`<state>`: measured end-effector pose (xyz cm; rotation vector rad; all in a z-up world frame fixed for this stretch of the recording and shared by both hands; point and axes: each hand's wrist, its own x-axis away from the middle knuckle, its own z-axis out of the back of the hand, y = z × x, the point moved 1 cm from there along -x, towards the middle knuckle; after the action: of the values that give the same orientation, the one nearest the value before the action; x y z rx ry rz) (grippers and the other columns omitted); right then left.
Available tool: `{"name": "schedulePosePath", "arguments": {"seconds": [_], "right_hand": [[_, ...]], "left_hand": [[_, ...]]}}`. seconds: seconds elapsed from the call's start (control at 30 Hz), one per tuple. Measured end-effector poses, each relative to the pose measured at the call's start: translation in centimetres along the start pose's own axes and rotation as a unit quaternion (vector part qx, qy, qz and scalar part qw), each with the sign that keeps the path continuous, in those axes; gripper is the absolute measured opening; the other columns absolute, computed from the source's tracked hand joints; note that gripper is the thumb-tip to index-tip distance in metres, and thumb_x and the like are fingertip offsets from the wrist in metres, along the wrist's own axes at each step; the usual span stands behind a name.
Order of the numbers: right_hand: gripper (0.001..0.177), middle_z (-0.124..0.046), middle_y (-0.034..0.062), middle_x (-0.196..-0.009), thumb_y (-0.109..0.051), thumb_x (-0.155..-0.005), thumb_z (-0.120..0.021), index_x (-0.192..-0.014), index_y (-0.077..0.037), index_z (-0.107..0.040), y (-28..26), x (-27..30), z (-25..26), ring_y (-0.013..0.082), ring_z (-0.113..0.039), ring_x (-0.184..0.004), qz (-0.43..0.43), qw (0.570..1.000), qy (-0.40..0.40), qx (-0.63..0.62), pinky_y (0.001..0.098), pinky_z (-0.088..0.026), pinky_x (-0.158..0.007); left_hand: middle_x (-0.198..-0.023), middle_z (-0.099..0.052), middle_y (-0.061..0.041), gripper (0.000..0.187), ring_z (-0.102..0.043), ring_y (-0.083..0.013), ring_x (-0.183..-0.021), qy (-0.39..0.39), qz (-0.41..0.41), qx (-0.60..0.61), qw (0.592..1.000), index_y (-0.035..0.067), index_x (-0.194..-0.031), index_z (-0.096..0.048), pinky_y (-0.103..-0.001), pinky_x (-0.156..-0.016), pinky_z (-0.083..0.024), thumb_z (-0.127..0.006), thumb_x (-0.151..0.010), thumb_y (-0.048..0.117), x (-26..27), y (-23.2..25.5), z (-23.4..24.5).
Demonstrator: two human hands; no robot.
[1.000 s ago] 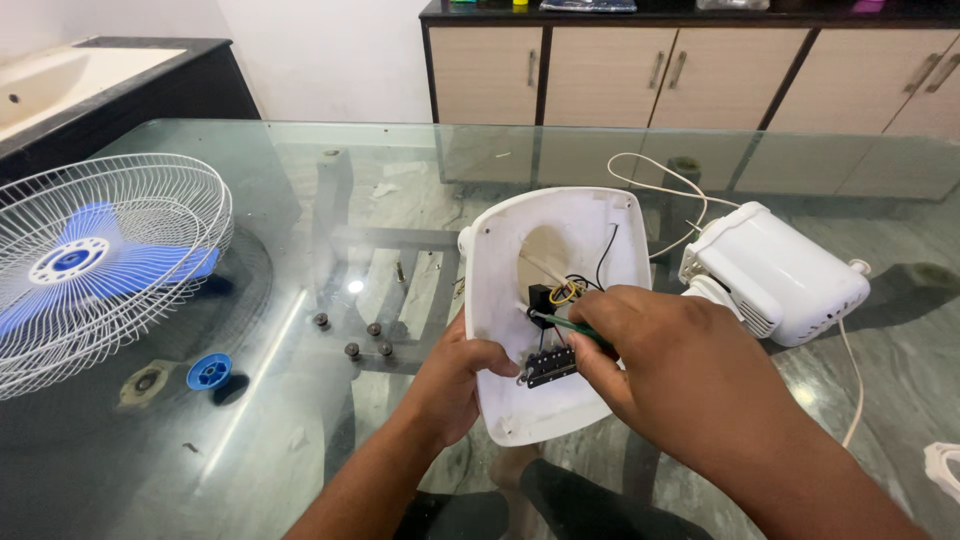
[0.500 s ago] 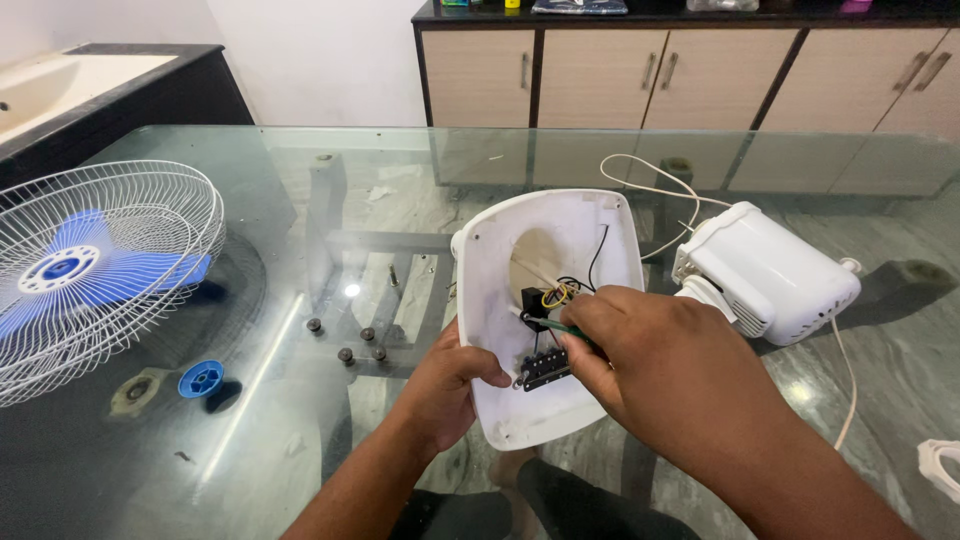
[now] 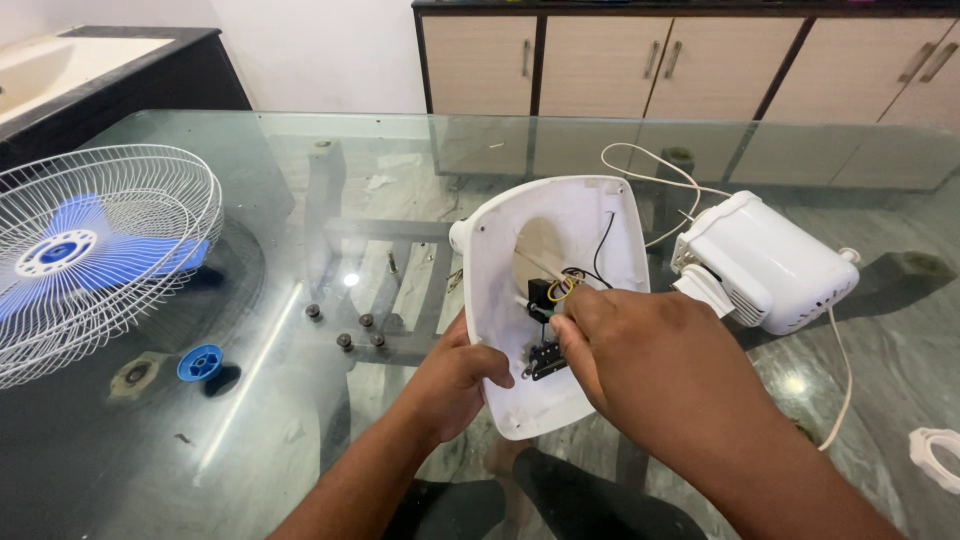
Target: The person uses a screwdriver to adjust wires and components inside a white plastic housing on a glass table. They then attach a black plastic cover to the housing.
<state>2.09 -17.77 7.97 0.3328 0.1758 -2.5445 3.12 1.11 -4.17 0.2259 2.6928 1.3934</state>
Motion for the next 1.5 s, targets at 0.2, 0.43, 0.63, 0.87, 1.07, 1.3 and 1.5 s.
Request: {"name": "schedulePosePath", "arguments": {"seconds": [0.2,0.43,0.63,0.87,1.07,1.3,1.5], "right_hand": [[0.032,-0.075,0.0079,-0.083,-0.032,-0.085,-0.074,-0.108,-0.011,-0.067,-0.3,-0.1,1.4,0.0323,-0.073,-0.074,-0.003,0.998,-0.003,-0.07,0.0443,-0.056,-0.068],[0.027,-0.077,0.0079,-0.091,-0.029,-0.083,-0.074,-0.104,-0.012,-0.073,0.5,0.2,1.6,0.0314,-0.073,-0.075,0.06,0.996,0.039,-0.061,0.0453,-0.056,-0.068],[0.023,-0.078,0.0077,-0.093,-0.025,-0.084,-0.071,-0.1,-0.009,-0.076,0.6,0.4,1.1,0.0298,-0.073,-0.076,0.105,0.988,0.095,-0.067,0.0429,-0.056,-0.068],[0.019,-0.077,0.0076,-0.086,-0.026,-0.088,-0.07,-0.096,-0.009,-0.074,0.4,0.7,0.7,0.0286,-0.073,-0.074,0.094,0.991,0.072,-0.055,0.0429,-0.056,-0.067],[0.023,-0.074,0.011,-0.081,-0.028,-0.086,-0.07,-0.103,-0.012,-0.068,0.0,0.2,1.4,0.0323,-0.073,-0.072,0.041,0.999,-0.001,-0.024,0.0454,-0.056,-0.066],[0.025,-0.073,0.0111,-0.088,-0.024,-0.085,-0.071,-0.1,-0.006,-0.063,0.5,0.5,1.5,0.0337,-0.072,-0.077,0.054,0.996,0.012,-0.067,0.0459,-0.055,-0.067],[0.019,-0.069,0.0059,-0.086,-0.026,-0.085,-0.069,-0.094,-0.01,-0.069,0.8,0.6,1.9,0.0275,-0.07,-0.073,0.135,0.987,0.085,-0.017,0.0428,-0.054,-0.061]], "left_hand": [[-0.123,-0.064,-0.013,0.097,-0.063,-0.0245,-0.108,0.019,0.003,-0.008,1.0,0.01,-0.151,-0.044,-0.032,-0.085,-0.053,-0.047,-0.057,-0.012,0.0,0.0,0.1],[-0.118,-0.064,-0.014,0.096,-0.062,-0.0234,-0.099,0.04,0.017,-0.028,0.999,0.01,-0.153,-0.043,-0.032,-0.08,-0.052,-0.049,-0.06,-0.012,-0.5,-0.6,1.0],[-0.12,-0.065,-0.011,0.096,-0.063,-0.0228,-0.102,0.05,0.02,-0.039,0.998,0.012,-0.15,-0.044,-0.033,-0.082,-0.051,-0.049,-0.058,-0.013,-0.4,-0.5,1.0],[-0.118,-0.065,-0.011,0.093,-0.063,-0.0242,-0.103,0.036,0.006,-0.03,0.999,0.009,-0.148,-0.046,-0.033,-0.083,-0.052,-0.049,-0.057,-0.013,-0.5,-0.7,1.4],[-0.116,-0.065,-0.011,0.088,-0.062,-0.0236,-0.103,0.037,-0.006,-0.049,0.998,0.006,-0.146,-0.049,-0.032,-0.083,-0.051,-0.051,-0.06,-0.014,-0.5,-0.8,1.2],[-0.115,-0.066,-0.012,0.085,-0.064,-0.0262,-0.103,0.023,-0.019,-0.008,1.0,0.004,-0.141,-0.051,-0.035,-0.084,-0.052,-0.051,-0.058,-0.014,-0.5,-1.3,1.3],[-0.124,-0.065,-0.012,0.09,-0.062,-0.0258,-0.114,-0.002,-0.012,0.01,1.0,0.005,-0.144,-0.05,-0.034,-0.092,-0.05,-0.05,-0.056,-0.014,-0.1,-1.0,0.7]]}}
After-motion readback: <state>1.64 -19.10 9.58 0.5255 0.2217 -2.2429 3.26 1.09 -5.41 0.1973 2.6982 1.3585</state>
